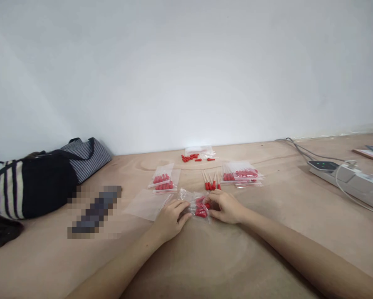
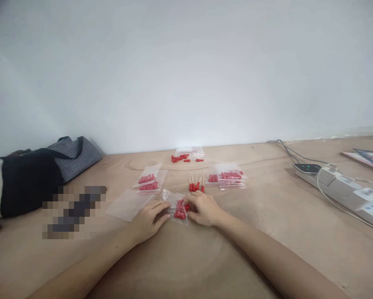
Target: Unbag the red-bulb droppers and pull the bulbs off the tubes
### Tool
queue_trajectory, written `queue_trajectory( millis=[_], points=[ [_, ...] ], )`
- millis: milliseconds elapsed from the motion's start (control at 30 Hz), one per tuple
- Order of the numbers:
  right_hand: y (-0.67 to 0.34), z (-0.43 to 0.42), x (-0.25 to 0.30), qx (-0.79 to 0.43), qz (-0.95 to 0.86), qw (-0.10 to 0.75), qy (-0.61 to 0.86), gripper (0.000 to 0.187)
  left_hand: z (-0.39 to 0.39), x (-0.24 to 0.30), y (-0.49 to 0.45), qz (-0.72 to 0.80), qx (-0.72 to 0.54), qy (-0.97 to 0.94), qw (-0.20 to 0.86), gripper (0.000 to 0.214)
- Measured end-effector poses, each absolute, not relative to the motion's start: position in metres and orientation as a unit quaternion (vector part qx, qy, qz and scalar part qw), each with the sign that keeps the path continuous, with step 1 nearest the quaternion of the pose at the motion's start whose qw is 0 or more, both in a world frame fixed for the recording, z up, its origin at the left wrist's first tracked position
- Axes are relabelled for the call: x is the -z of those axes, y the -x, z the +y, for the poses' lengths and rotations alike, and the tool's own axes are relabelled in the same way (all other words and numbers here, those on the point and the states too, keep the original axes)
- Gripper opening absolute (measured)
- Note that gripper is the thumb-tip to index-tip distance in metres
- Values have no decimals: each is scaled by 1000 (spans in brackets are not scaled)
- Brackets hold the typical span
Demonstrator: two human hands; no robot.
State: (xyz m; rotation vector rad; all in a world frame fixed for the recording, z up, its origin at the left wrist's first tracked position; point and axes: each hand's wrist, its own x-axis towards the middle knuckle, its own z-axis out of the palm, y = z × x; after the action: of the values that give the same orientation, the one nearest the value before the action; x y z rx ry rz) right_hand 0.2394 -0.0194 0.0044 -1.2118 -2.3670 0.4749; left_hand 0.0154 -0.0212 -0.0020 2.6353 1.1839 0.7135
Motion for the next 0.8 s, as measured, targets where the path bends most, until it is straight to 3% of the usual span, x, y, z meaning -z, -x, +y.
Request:
queue_trajectory(
  millis=[333,600,800],
  points=[
    [-235,-24,-2,-259,-809,262,458,14,-24,2,-11,408,-241,-877,85,22],
    [-295,-4,-4,-422,-672,380,474,6,-21,-1,-5,443,-221,-866,70,21],
    [-331,9,-17,-386,-562,498,535,13,-21,-3,-5,454,-205,-865,63,20]
  ],
)
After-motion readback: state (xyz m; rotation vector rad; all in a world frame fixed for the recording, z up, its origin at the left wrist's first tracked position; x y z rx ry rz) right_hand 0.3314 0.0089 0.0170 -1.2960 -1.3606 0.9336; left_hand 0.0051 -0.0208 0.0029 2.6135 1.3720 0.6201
